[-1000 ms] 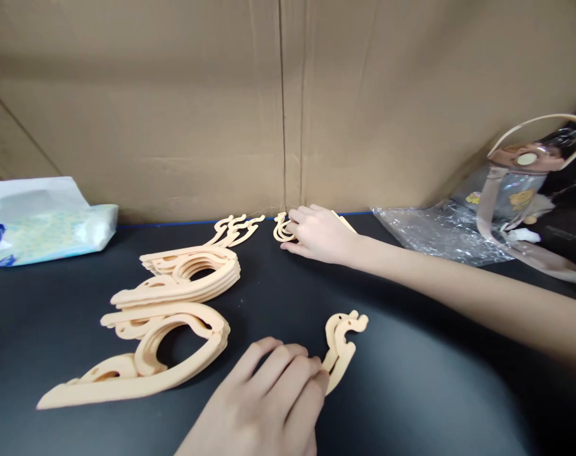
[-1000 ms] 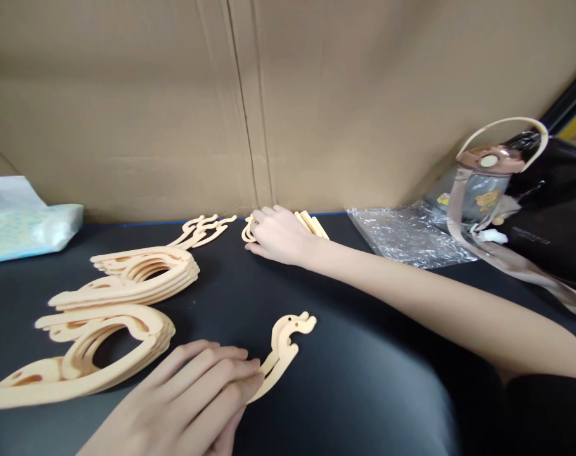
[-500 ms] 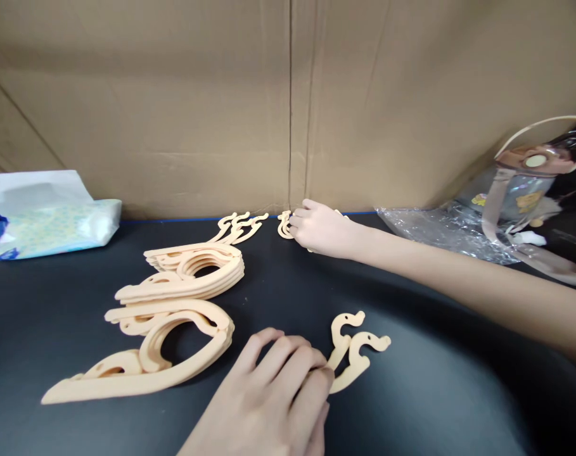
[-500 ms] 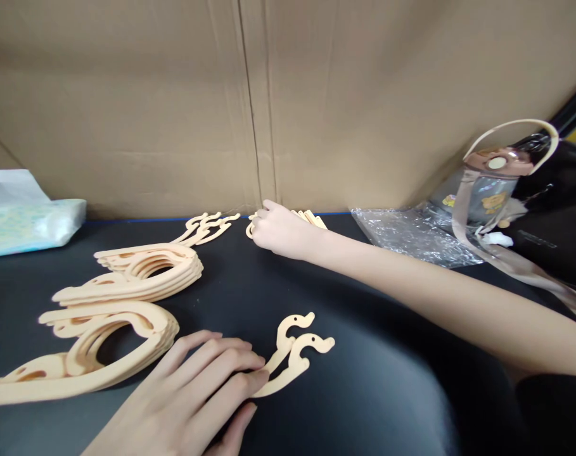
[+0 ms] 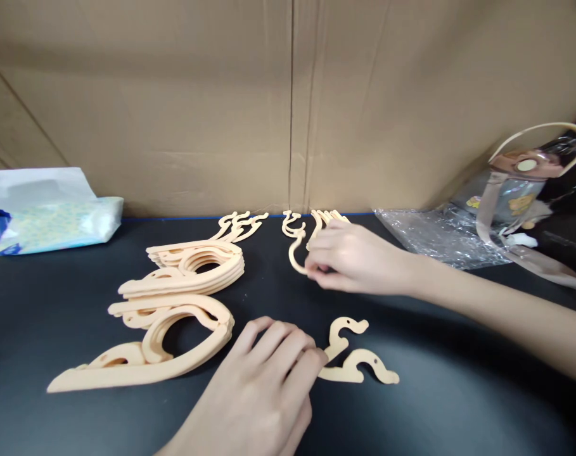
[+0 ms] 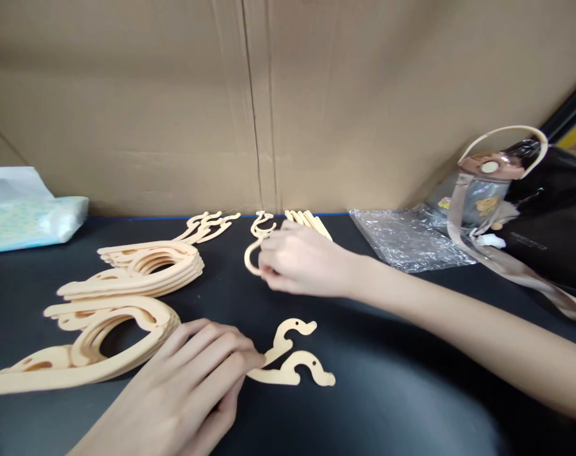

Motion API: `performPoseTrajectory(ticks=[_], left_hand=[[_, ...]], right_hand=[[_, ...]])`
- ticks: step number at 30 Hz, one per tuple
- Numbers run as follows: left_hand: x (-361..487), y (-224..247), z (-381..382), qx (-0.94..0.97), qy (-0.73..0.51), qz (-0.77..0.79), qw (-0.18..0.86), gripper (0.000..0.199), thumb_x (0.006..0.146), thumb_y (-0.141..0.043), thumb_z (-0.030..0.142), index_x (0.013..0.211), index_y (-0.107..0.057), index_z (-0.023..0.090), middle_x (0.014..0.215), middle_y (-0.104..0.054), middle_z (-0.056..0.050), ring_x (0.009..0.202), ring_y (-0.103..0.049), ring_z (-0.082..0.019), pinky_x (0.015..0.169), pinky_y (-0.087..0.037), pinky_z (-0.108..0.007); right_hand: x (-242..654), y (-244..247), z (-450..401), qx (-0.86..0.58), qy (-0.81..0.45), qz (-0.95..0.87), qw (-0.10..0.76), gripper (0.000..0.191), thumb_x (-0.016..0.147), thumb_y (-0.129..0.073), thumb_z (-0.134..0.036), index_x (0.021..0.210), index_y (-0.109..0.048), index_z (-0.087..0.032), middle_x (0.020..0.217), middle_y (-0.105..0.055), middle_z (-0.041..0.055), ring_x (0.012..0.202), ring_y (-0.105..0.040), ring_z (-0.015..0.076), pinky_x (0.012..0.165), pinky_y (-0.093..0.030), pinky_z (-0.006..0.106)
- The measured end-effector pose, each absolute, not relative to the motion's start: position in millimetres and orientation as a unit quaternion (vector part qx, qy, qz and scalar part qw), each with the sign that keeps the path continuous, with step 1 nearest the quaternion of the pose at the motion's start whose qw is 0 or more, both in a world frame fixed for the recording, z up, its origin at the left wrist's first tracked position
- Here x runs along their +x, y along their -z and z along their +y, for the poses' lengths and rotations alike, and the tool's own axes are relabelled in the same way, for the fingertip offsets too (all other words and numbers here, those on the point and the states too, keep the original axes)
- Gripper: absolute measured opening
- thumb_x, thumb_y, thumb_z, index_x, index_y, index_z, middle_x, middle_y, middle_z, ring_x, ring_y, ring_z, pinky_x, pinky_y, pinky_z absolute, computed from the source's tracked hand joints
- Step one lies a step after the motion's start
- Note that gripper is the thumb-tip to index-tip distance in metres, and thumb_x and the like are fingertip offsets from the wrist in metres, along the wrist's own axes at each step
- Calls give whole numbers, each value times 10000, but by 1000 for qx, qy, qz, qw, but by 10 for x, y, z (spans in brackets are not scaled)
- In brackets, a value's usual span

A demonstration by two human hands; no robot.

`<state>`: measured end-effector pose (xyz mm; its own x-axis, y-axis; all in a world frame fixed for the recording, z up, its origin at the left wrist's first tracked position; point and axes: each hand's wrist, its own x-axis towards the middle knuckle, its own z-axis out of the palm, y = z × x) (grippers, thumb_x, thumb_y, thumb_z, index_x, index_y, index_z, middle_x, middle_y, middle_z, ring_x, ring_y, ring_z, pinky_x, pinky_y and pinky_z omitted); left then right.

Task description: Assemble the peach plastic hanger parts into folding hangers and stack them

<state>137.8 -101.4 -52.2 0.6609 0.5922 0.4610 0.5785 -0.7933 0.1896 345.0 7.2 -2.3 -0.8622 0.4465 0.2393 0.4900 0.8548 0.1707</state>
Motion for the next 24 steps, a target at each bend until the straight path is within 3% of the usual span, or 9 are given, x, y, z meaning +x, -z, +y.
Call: performPoseTrajectory(ticks=[7,11,16,19,21,24], left_hand=[[1346,542,-943,904,-276,315,-82,340,931,-440,98,1225,-605,139,1257,-678,-89,1180,-587,-229,959,-436,-336],[1374,532,-912,915,-263,298,-75,325,943,-433,117,1192,-638,166,1220,-721,-55,1147,-634,-213,999,-452,-347],[1387,501,-917,915,-262,307,-25,333,930,-436,104,1134,-684,193,1139,-739,-37,1087,-667,-204,940,-514,-333],[1371,493,-926,913,-260,313,-3,327,927,-443,97,1131,-681,192,1140,-729,-48,1087,-659,-211,936,-526,-343],[1362,510,-931,913,-260,314,13,322,930,-442,91,1136,-668,192,1155,-716,-54,1101,-645,-219,945,-523,-361],[1350,567,-942,914,-262,309,35,303,945,-440,96,1153,-637,194,1183,-694,-66,1131,-620,-232,957,-508,-389]], right_hand=[[3579,104,-511,-205,-23,-975,83,232,969,-589,-184,764,-688,-144,727,-654,-16,670,-521,118,715,-352,293],[3655,34,-476,-255,-88,-960,75,162,967,-615,-245,867,-720,-173,740,-657,-26,700,-565,111,707,-380,255],[3607,-14,-56,-495,72,-864,51,188,965,-603,-362,965,-687,-193,874,-735,22,795,-669,174,669,-399,265],[3485,34,267,-554,112,-824,42,300,999,-536,-364,1125,-639,-112,965,-749,146,874,-708,267,658,-431,302],[3397,76,446,-577,121,-807,31,336,993,-551,-371,1117,-640,-72,954,-737,201,923,-709,309,699,-475,332],[3295,113,615,-601,118,-790,15,347,985,-582,-381,1164,-636,-89,1092,-701,179,999,-686,278,809,-543,385]])
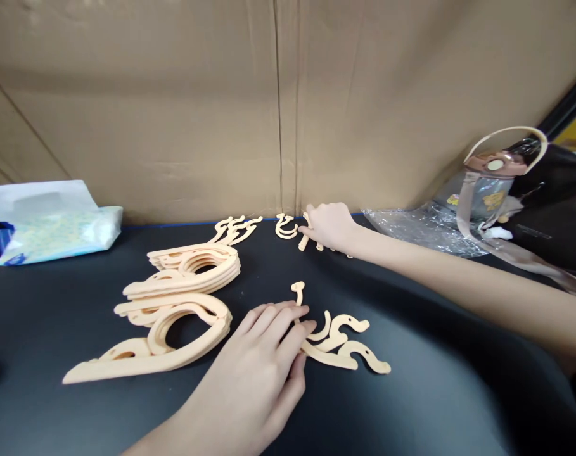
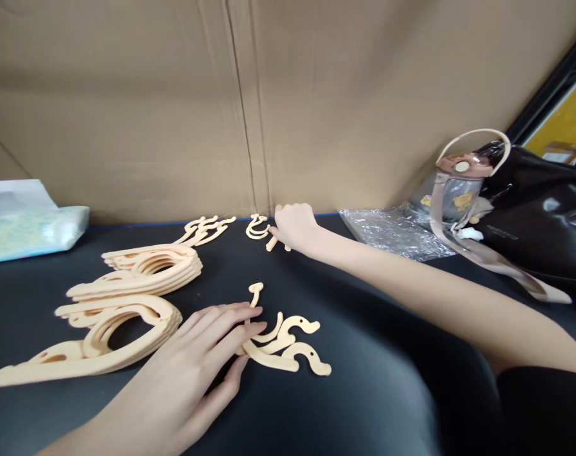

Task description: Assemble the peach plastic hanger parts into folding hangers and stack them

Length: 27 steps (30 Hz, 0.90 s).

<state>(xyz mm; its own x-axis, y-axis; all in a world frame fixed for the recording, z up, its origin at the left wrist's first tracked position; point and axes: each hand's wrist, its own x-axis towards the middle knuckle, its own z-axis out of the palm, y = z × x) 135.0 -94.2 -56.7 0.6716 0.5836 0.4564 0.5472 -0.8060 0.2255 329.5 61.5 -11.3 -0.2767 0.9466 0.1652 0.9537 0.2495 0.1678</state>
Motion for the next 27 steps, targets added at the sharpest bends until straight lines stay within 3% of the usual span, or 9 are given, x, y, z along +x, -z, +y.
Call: performPoseTrajectory(ticks=[5,11,17,22,27], left_hand=[[1335,634,-952,910,-269,306,73,177,983,-517,212,1140,-599,213,1166,-661,-55,1095,-595,-246,918,-493,-391],[1347,530,-957,920,-243,292,100,45,935,-590,167,967,-592,198,1005,-654,-31,898,-594,-217,782,-489,-346],[1339,561,-981,917,-253,281,123,82,958,-538,219,888,-578,209,978,-640,-37,862,-567,-221,735,-466,-353],[1349,560,-989,911,-275,274,139,43,910,-614,240,936,-589,218,1016,-655,-24,889,-571,-209,772,-461,-335],[1344,539,-979,912,-275,278,121,54,943,-572,222,985,-606,228,1012,-668,-13,873,-578,-199,768,-447,-324]], right_hand=[[3237,55,650,-624,94,-775,-14,357,974,-619,-357,1279,-591,-174,1286,-613,95,1072,-645,224,903,-566,447],[3325,-28,335,-613,83,-786,-17,213,896,-657,-260,1054,-656,-117,944,-738,150,885,-711,286,675,-498,336],[3520,42,-171,-580,78,-811,0,153,895,-651,-281,994,-596,-178,837,-731,51,728,-688,229,545,-336,290],[3659,138,-469,-536,69,-840,51,141,879,-686,-244,921,-563,-191,854,-707,23,745,-669,200,604,-379,286],[3788,309,-508,-469,68,-870,139,145,902,-700,-283,914,-580,-203,885,-706,7,802,-664,191,711,-427,299]])
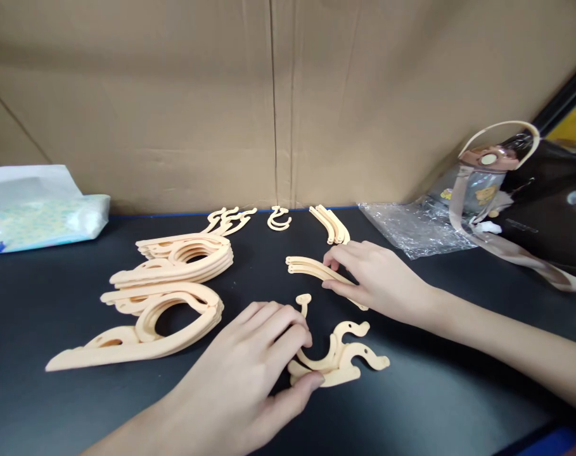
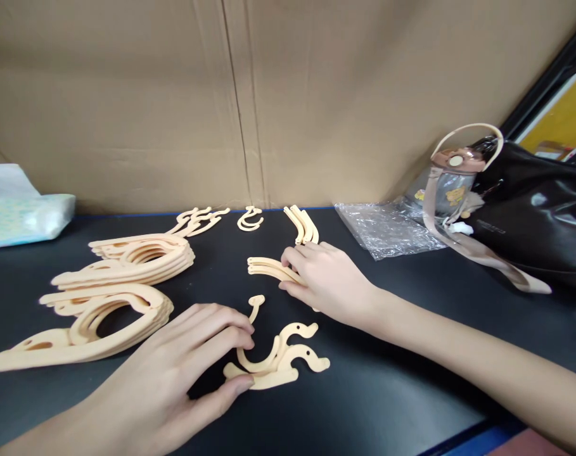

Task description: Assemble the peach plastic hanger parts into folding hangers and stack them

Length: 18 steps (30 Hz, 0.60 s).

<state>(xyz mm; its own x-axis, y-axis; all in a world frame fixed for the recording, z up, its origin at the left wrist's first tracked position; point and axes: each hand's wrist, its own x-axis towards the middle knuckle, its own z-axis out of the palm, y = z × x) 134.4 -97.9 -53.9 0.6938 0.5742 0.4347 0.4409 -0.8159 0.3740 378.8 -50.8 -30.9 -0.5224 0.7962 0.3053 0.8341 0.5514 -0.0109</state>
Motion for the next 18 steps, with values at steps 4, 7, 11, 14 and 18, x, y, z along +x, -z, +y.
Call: performPoseTrajectory(ticks=[4,7,11,14,18], left_hand=[[1357,490,-962,925,-254,260,111,65,965,-536,211,963,-601,214,920,-655,-13,826,-579,-195,718,-434,-319],[1372,443,-949,938,-233,233,105,102,979,-510,172,940,-599,202,846,-646,1,770,-569,-178,684,-415,-315],[1369,451,-929,931,-251,239,112,117,977,-507,143,949,-601,207,846,-664,15,773,-572,-160,722,-414,-312],[1351,471,-904,912,-292,275,85,143,977,-498,130,929,-600,218,853,-685,30,811,-584,-150,807,-409,-324],[1343,449,-869,901,-303,312,9,134,971,-506,133,935,-605,216,828,-690,39,821,-584,-160,792,-383,-341]], right_hand=[[3840,405,-402,-421,110,-886,163,166,937,-675,-342,942,-630,-182,880,-720,19,823,-670,188,748,-413,306],[3872,418,-341,-379,153,-899,157,197,964,-636,-357,943,-679,-166,865,-724,29,840,-666,198,757,-397,317],[3923,383,-325,-331,180,-916,139,219,986,-599,-340,965,-719,-158,857,-714,36,840,-638,197,786,-392,323],[3954,362,-335,-313,182,-923,132,224,1003,-570,-319,997,-728,-161,866,-717,39,872,-628,198,827,-398,330],[3964,360,-368,-320,184,-917,148,224,998,-573,-318,973,-734,-166,960,-713,66,909,-625,206,840,-423,337]])
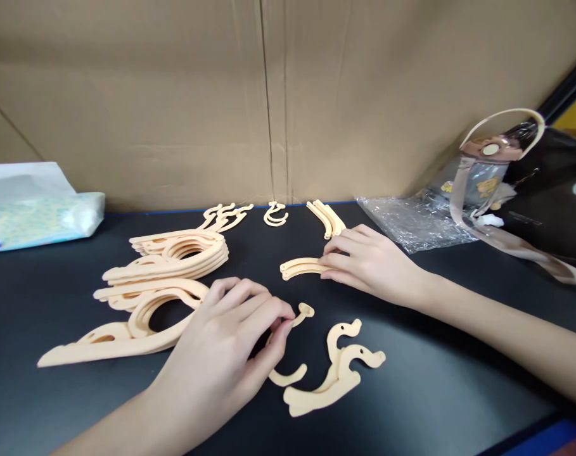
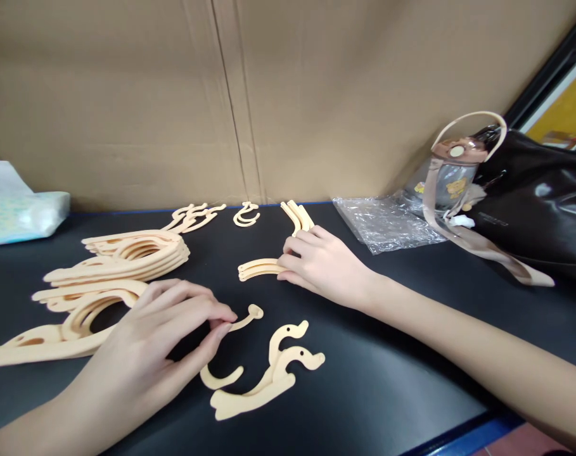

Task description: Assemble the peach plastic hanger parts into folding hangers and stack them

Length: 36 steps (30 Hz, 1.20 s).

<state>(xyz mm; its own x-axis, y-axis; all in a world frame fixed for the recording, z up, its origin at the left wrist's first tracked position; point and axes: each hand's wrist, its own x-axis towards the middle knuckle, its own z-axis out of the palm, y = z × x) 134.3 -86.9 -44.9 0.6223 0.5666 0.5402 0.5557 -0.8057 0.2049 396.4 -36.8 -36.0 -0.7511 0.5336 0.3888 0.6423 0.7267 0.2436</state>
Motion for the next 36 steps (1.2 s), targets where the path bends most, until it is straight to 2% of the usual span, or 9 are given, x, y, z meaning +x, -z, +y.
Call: performPoseTrajectory(ticks=[8,14,17,21,24,27,30,32,36], left_hand=[[1334,464,-880,909,-253,331,-24,63,914,-595,217,910,-656,204,866,-694,1,855,-572,-237,737,-342,-375],[1352,475,-841,929,-223,295,-25,214,1003,-463,142,894,-636,203,902,-682,-6,805,-558,-195,676,-340,-331],[1372,482,-839,933,-234,268,-47,260,1034,-383,104,909,-597,182,900,-677,-10,779,-550,-175,685,-354,-314],[1363,502,-861,933,-251,256,-33,252,1028,-373,70,929,-572,188,799,-601,11,695,-468,-177,657,-315,-312],[1350,528,-876,929,-248,274,6,224,1030,-384,85,982,-565,208,842,-594,13,674,-436,-180,628,-299,-309],[1357,548,-888,922,-264,281,42,197,1055,-374,140,1007,-544,226,862,-605,24,683,-478,-170,630,-340,-301],[1369,534,-903,906,-291,298,78,144,1056,-405,166,1083,-526,238,938,-621,27,789,-568,-145,710,-424,-266],[1369,508,-913,886,-314,328,95,168,1039,-457,190,1195,-500,234,1090,-608,-3,956,-593,-140,796,-453,-239],[1358,482,-921,870,-334,361,44,322,1009,-490,199,1329,-448,191,1315,-536,-70,1216,-515,-181,985,-416,-277]], right_hand=[[3926,349,-462,-297,149,-928,169,216,998,-566,-277,963,-744,-161,1007,-707,69,885,-601,198,824,-447,331],[3911,334,-487,-278,148,-932,181,262,1016,-520,-257,897,-731,-156,997,-717,79,904,-613,204,835,-447,348],[3888,316,-532,-280,124,-932,192,234,1009,-537,-274,977,-734,-152,1004,-717,81,911,-608,214,843,-451,351],[3822,243,-660,-295,-16,-928,228,257,1023,-524,-309,1061,-721,-150,1001,-715,70,901,-609,183,835,-456,323],[3752,192,-766,-314,-180,-898,249,215,1002,-579,-313,1009,-732,-162,889,-718,21,816,-620,132,780,-459,267],[3695,188,-823,-340,-293,-867,217,158,946,-663,-295,937,-755,-167,784,-699,-7,714,-607,105,674,-445,231],[3694,185,-809,-376,-360,-837,171,141,915,-685,-292,891,-766,-179,759,-689,-15,673,-585,101,608,-415,226],[3740,157,-759,-404,-392,-810,161,126,898,-684,-283,865,-755,-184,715,-665,-29,638,-550,96,581,-393,225],[3903,71,-594,-456,-442,-748,192,124,871,-657,-293,821,-698,-187,728,-665,-27,630,-526,100,597,-396,239]])
